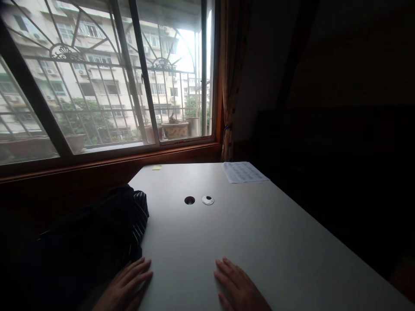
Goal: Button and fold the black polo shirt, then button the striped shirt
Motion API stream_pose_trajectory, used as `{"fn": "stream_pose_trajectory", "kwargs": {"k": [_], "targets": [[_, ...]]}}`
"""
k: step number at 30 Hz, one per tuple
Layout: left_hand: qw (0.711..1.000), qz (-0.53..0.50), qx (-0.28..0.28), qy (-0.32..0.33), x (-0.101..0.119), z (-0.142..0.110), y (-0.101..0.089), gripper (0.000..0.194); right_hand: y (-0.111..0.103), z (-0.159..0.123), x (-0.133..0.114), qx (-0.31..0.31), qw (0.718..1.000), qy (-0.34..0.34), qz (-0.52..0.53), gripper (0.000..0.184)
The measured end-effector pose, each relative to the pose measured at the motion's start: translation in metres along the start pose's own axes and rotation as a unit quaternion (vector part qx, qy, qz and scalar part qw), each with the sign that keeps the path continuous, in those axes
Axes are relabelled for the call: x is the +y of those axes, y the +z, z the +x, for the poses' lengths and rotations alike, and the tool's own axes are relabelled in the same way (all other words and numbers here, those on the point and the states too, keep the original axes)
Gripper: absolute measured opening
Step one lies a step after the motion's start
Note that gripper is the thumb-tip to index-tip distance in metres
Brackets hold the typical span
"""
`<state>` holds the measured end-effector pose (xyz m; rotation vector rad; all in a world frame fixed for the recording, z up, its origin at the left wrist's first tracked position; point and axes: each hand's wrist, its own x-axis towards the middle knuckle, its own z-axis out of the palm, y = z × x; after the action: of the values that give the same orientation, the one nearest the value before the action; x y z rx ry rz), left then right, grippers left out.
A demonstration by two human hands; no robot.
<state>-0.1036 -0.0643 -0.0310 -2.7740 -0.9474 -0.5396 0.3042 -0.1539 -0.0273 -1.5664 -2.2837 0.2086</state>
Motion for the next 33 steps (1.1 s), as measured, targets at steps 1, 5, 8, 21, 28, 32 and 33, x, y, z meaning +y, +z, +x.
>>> {"fn": "stream_pose_trajectory", "kwargs": {"k": [1, 5, 8, 21, 28, 32, 33], "targets": [[1.0, 0.003, 0.003, 0.001, 0.0, 0.0, 0.001, 0.05, 0.0, 0.0, 0.0, 0.005, 1.0, -0.003, -0.005, 0.043], [1.0, 0.015, 0.015, 0.004, 0.0, -0.001, 0.003, 0.05, 0.001, -0.001, -0.001, 0.035, 0.999, -0.013, -0.023, 0.041], [1.0, 0.014, 0.022, 0.008, 0.0, -0.001, 0.003, 0.05, 0.001, 0.0, -0.002, 0.049, 0.998, -0.019, -0.023, 0.039], [1.0, 0.005, 0.024, 0.012, 0.0, -0.002, -0.002, 0.046, -0.002, 0.001, -0.006, 0.01, 1.0, 0.023, 0.013, 0.038], [1.0, -0.003, 0.028, 0.008, 0.0, -0.005, 0.0, 0.048, -0.002, -0.002, -0.008, 0.007, 0.998, 0.044, 0.041, 0.04], [1.0, -0.014, 0.025, -0.001, 0.001, -0.006, 0.0, 0.047, -0.004, -0.002, -0.011, 0.006, 0.997, 0.053, 0.054, 0.04], [1.0, -0.017, 0.026, -0.005, 0.001, -0.006, 0.0, 0.046, -0.005, -0.001, -0.013, 0.003, 0.997, 0.053, 0.055, 0.04]]}}
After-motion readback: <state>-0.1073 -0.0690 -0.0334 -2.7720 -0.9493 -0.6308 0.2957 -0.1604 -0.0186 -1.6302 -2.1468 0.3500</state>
